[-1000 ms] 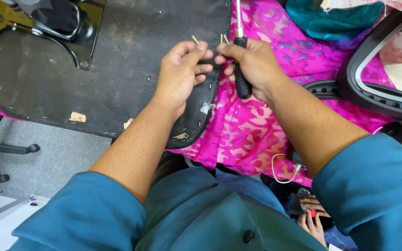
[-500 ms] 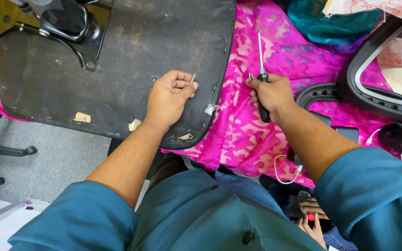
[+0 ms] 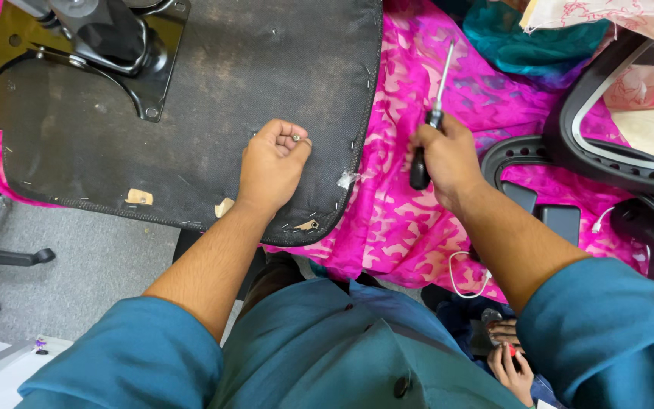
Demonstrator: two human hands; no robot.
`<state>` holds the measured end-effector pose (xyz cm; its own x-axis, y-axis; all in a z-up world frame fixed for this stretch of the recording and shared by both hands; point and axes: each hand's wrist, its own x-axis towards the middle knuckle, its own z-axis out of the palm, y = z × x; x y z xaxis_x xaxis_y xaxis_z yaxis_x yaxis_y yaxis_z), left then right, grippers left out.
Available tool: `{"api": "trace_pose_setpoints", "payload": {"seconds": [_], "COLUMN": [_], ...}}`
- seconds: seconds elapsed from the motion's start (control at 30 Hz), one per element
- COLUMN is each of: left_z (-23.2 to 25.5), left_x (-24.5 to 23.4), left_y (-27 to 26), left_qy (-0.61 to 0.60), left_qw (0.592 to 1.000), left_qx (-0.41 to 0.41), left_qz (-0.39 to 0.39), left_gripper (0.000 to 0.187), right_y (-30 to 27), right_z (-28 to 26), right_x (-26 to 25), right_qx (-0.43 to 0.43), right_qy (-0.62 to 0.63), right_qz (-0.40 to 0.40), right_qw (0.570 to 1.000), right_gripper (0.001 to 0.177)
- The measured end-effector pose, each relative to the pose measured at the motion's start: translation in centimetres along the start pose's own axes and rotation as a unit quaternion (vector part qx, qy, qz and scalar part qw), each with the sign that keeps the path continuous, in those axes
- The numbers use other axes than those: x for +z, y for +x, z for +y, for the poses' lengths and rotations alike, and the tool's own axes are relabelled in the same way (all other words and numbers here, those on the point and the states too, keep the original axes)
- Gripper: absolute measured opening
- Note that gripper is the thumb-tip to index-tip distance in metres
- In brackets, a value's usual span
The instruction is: The person disassembles an office chair seat on the floor, using a screwdriver to unscrew and remove screws from the seat mounting plate and handling the black plastic mechanism parts and loose screws by hand.
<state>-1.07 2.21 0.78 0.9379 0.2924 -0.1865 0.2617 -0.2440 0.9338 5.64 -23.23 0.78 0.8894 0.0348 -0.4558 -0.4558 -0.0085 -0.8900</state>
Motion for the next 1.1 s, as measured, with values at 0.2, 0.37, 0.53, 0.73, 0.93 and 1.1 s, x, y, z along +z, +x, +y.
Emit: {"api": "trace_pose_setpoints", "payload": {"seconds": [0.2, 0.37, 0.53, 0.73, 0.93, 1.1], "left_z": [-0.5, -0.5, -1.1, -2.3, -3.7, -3.9], "left_x": [-1.8, -4.2, -5.2, -5.3, -5.6, -5.7], "left_y": [0.3, 0.5, 0.6, 0.6, 1.1, 1.3], "left_qy": [-0.004, 0.004, -0.046, -0.069, -0.175, -0.171], "left_qw": [0.996, 0.997, 0.994, 0.991, 0.976, 0.976], "left_qx": [0.076, 0.035, -0.009, -0.013, -0.013, -0.021], "left_qz": [0.053, 0.064, 0.102, 0.115, 0.128, 0.135], "left_gripper": [0.017, 0.027, 0.034, 0.023, 0.025, 0.025], "right_y": [-0.9, -2.5, -3.5, -3.8, -2.9, -2.0], "right_z": [-3.1, -7.7, -11.7, -13.2, -11.8, -10.7], "right_x": [3.6, 5.6, 7.7, 9.2, 9.2, 8.8], "right_qx": [-0.298, -0.485, -0.51, -0.44, -0.419, -0.317], "right_qy": [-0.202, -0.321, -0.229, -0.096, -0.108, -0.045], "right_qz": [-0.081, -0.096, -0.13, -0.173, -0.168, -0.159], "right_qw": [0.929, 0.808, 0.819, 0.876, 0.886, 0.934], "right_gripper": [0.078, 0.064, 0.058, 0.051, 0.048, 0.054]}}
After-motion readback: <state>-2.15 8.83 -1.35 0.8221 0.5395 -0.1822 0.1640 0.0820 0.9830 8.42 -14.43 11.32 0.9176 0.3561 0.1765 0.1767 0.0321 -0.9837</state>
